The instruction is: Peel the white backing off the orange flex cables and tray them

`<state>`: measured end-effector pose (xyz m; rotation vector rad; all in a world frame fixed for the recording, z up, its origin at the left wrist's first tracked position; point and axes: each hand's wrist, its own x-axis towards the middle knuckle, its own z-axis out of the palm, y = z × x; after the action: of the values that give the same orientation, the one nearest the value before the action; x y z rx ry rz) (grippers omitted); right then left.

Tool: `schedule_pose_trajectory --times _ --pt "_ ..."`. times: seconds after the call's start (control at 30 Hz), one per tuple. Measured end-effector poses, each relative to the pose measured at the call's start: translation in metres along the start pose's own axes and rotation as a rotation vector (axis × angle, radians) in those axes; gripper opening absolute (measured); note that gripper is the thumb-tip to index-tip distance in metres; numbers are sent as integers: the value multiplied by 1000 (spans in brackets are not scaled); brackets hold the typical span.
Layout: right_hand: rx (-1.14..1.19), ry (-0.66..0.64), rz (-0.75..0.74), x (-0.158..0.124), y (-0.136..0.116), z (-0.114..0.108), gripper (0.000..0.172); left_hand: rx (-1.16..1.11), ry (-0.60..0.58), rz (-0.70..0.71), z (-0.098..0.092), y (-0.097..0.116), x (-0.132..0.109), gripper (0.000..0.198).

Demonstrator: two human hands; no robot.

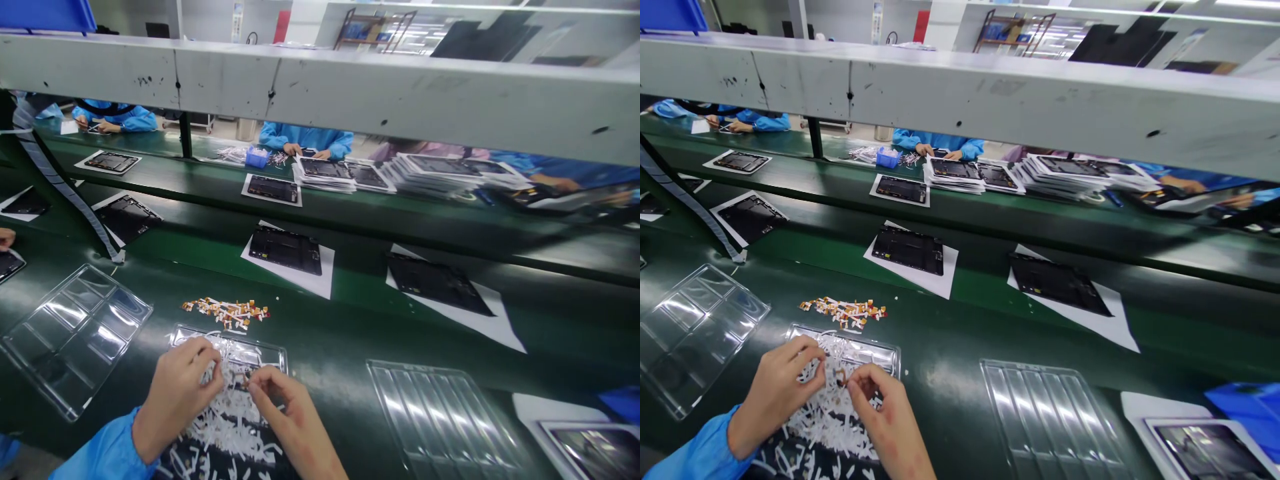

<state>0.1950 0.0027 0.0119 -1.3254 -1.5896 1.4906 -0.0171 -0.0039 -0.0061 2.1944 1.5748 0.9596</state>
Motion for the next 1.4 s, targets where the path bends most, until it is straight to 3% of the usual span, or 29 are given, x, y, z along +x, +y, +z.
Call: schedule_pose_trajectory --times 0.1,0.2,0.33,0.53,0.63,0.7,0.87,1.0,1.27,1.4 --pt "-49 -42 -19 -3 -2 -4 29 -283 -242 -225 -8 -6 3 24" --pt "-33 -91 -17 -4 -8 -2 27 -499 -360 -283 -12 3 7 19" --pt "-30 -113 -29 -5 -11 -1 19 -539 -270 -268 -18 11 11 16" --pt "-59 -96 -24 -7 2 -6 18 -387 -148 -254 -34 -7 12 15" --pt "-59 -70 -60 -6 4 -7 22 -215 30 -163 -31 -8 8 19" --pt "-76 -66 -83 -6 3 -7 25 -154 86 -82 -23 -2 4 23" --pt "-110 -57 -123 -8 -2 -8 28 -282 -27 10 0 19 -7 16" --pt "-161 -76 -154 -11 -5 -6 29 -319 -16 18 6 24 -8 14" --pt "-293 -118 -238 -13 -10 -3 26 -225 -174 -4 7 21 -2 17" --pt "-337 -127 -264 -21 -21 -22 21 -66 -167 -65 10 3 -1 17"
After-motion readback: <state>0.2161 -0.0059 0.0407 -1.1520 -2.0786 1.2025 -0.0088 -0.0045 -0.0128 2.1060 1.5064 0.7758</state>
